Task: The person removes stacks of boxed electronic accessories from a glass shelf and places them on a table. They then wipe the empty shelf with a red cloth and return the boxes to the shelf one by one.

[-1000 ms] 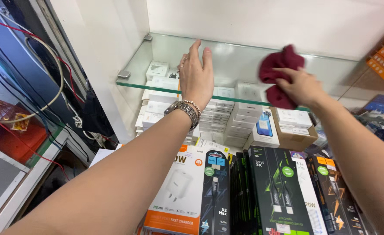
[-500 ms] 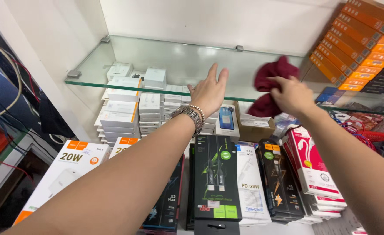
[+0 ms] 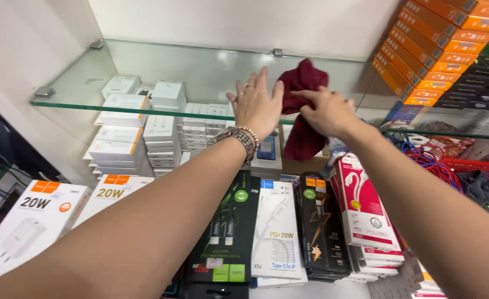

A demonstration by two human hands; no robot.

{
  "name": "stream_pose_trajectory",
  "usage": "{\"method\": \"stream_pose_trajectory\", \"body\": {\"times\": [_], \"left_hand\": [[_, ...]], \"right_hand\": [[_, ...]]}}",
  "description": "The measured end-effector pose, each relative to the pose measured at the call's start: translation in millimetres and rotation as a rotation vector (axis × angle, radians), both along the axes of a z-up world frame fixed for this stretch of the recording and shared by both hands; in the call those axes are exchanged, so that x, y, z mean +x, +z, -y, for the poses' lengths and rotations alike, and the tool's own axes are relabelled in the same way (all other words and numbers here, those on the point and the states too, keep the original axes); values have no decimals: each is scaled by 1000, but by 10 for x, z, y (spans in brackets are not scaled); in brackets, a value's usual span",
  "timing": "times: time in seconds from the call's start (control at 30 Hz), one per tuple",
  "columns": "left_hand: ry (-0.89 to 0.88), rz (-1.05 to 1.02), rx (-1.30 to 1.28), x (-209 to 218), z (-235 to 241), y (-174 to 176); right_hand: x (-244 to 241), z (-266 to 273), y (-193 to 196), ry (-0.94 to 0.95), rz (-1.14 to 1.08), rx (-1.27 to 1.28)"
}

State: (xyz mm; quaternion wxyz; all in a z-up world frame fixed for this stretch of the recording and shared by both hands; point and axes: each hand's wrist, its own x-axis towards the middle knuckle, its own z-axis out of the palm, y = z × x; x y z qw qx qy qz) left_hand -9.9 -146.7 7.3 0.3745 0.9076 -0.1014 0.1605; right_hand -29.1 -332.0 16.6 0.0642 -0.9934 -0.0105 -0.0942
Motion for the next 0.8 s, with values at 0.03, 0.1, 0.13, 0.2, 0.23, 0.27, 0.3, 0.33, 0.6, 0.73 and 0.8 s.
{"method": "stream_pose_trajectory", "body": {"times": [0.03,0.1,0.13,0.2,0.23,0.27,0.3,0.33,0.6,0.73,0.8], "left_hand": [[-82,-55,54,40,142,36],[-194,-138,184,57,410,76],[-224,-166,260,51,533,96],[-247,-247,373,52,671,154],[-242,-304,410,47,705,167],[-237,-362,446,39,738,179],[-234,-373,483,21,761,179],[-230,-384,519,-2,788,176],[-224,-386,567,-6,753,177],[-211,-345,575,27,753,109],[-195,-320,503,46,752,80]], "right_hand": [[104,276,27,-63,-32,-11],[408,707,39,-160,-101,-14],[582,875,42,-195,-138,-6],[919,1128,33,-250,-174,-6],[1076,1215,7,-272,-177,-15],[1213,1310,-2,-294,-180,-24],[1338,1394,2,-312,-199,-13],[1442,1470,13,-329,-218,-2],[1293,1425,99,-284,-144,-100],[607,1228,4,-273,-14,-151],[280,1086,-31,-290,23,-175]]}}
